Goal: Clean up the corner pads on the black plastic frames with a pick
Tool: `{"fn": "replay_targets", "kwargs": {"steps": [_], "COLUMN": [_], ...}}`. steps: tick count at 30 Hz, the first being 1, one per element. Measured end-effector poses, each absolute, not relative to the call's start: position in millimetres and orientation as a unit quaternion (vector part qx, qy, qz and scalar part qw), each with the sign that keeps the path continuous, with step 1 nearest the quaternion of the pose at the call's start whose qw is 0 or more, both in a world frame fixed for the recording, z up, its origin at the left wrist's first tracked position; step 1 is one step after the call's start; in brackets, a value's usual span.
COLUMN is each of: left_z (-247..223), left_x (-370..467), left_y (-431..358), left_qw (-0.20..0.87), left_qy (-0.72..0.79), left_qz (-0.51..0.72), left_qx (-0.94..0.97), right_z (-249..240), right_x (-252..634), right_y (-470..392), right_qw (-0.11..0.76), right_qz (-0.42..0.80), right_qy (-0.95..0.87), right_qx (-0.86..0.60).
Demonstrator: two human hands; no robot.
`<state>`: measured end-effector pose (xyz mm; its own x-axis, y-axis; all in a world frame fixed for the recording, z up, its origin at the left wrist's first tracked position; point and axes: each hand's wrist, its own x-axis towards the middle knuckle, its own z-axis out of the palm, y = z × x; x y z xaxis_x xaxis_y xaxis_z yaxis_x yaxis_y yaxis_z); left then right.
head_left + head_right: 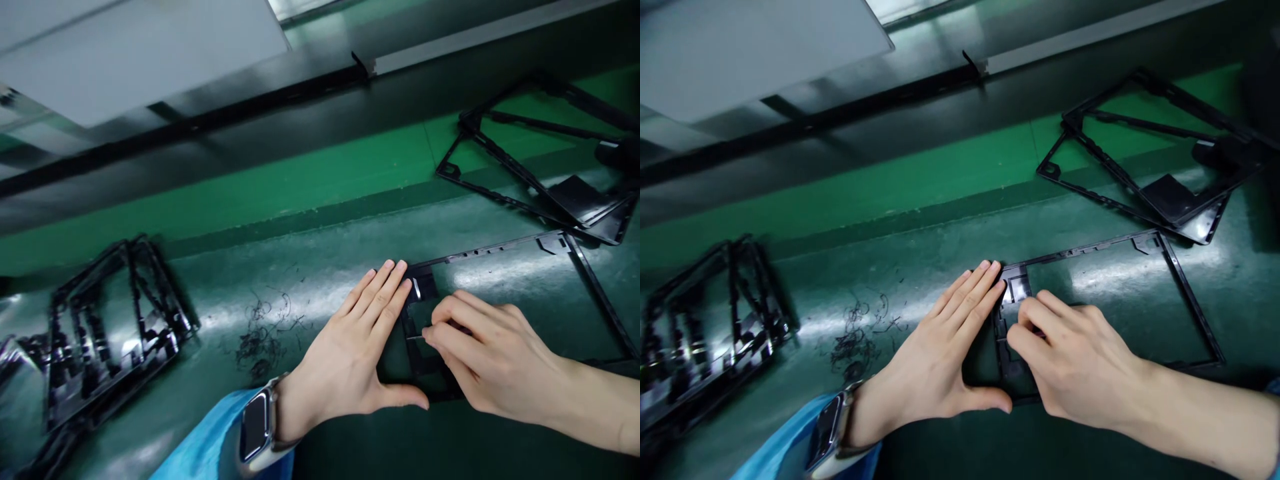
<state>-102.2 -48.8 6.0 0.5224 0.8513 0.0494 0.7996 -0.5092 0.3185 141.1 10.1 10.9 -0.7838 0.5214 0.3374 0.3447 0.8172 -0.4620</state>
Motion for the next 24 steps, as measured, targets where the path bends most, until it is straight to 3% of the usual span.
{"fn": "replay_targets", "kwargs": {"steps": [24], "left_z": [7.5], "left_x": [-102.1], "left_y": [-48.7], "left_qw": [0.137], "left_qy": [0.478], "left_qz": [0.097], "left_qx": [0.862], "right_z": [11.2], "right_x": [141.9], "right_y": [11.0], "right_qw": [0.211], "right_qz": [0.204], "right_qy": [-0.929], "right_qx": [-0.223]}}
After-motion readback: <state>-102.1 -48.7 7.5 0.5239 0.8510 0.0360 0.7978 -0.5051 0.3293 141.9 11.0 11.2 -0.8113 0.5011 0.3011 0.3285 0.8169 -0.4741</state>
